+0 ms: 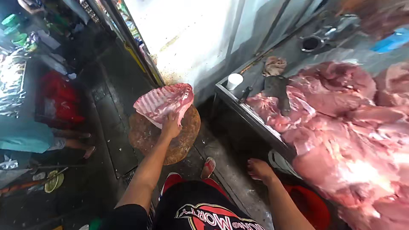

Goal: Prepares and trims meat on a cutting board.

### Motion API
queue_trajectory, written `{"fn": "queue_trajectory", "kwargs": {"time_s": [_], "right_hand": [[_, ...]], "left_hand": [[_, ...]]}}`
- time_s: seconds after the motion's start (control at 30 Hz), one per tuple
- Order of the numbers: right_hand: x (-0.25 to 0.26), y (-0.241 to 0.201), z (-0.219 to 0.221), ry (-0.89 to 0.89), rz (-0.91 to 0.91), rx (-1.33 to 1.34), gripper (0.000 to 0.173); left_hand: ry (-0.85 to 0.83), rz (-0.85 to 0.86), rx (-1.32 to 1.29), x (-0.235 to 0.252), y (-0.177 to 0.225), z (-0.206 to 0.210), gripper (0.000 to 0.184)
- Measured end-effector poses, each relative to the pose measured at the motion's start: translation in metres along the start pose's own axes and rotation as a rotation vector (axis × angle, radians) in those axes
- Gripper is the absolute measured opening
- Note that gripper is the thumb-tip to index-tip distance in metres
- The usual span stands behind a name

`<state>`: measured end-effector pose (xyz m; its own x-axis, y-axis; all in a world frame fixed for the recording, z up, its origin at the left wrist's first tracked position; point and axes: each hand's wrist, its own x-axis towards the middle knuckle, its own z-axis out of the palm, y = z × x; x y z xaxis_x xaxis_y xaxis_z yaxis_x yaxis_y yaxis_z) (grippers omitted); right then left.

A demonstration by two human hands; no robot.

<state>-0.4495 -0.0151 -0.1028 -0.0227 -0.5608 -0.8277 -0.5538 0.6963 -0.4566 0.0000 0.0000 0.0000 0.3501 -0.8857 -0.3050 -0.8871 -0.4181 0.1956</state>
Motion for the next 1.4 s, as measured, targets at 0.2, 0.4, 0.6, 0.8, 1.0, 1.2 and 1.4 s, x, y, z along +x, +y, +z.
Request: {"fn": "queue_trajectory", "kwargs": {"time_s": [0.2, 0.4, 0.6, 0.8, 1.0, 1.2, 1.4], "right_hand": [[0.013, -0.112, 0.049, -0.149, -0.219, -0.159, 0.045], [-0.036, -0.213, 0.161, -0.118, -0.539, -0.08, 0.035], [-0.047, -0.255, 0.27, -0.137, -0.486, 0.282, 0.054], [-0.069, -0.277, 0.332, 0.028, -0.395, 0.331, 0.063], [-0.062, -0.274, 0.346, -0.086, -0.214, 0.486, 0.028], [-0.087, -0.274, 0.352, -0.129, -0.193, 0.68, 0.031], [-0.157, -0.265, 0.342, -0.116, -0.117, 0.623, 0.025]], "left_hand": [[0.134, -0.177, -0.514, -0.036, -0.024, -0.013, 0.055], [0.5, -0.764, -1.328, -0.029, -0.149, 0.002, 0.048], [0.543, -0.973, -1.949, 0.042, -0.176, -0.01, 0.055], [-0.005, -0.913, -2.053, 0.063, -0.19, -0.02, 0.04], [0.123, -0.653, -1.844, 0.06, -0.186, -0.017, 0.021], [0.26, -0.467, -2.031, 0.05, -0.188, -0.013, 0.046], [0.182, -0.587, -1.806, -0.01, -0.204, -0.055, 0.052]]}}
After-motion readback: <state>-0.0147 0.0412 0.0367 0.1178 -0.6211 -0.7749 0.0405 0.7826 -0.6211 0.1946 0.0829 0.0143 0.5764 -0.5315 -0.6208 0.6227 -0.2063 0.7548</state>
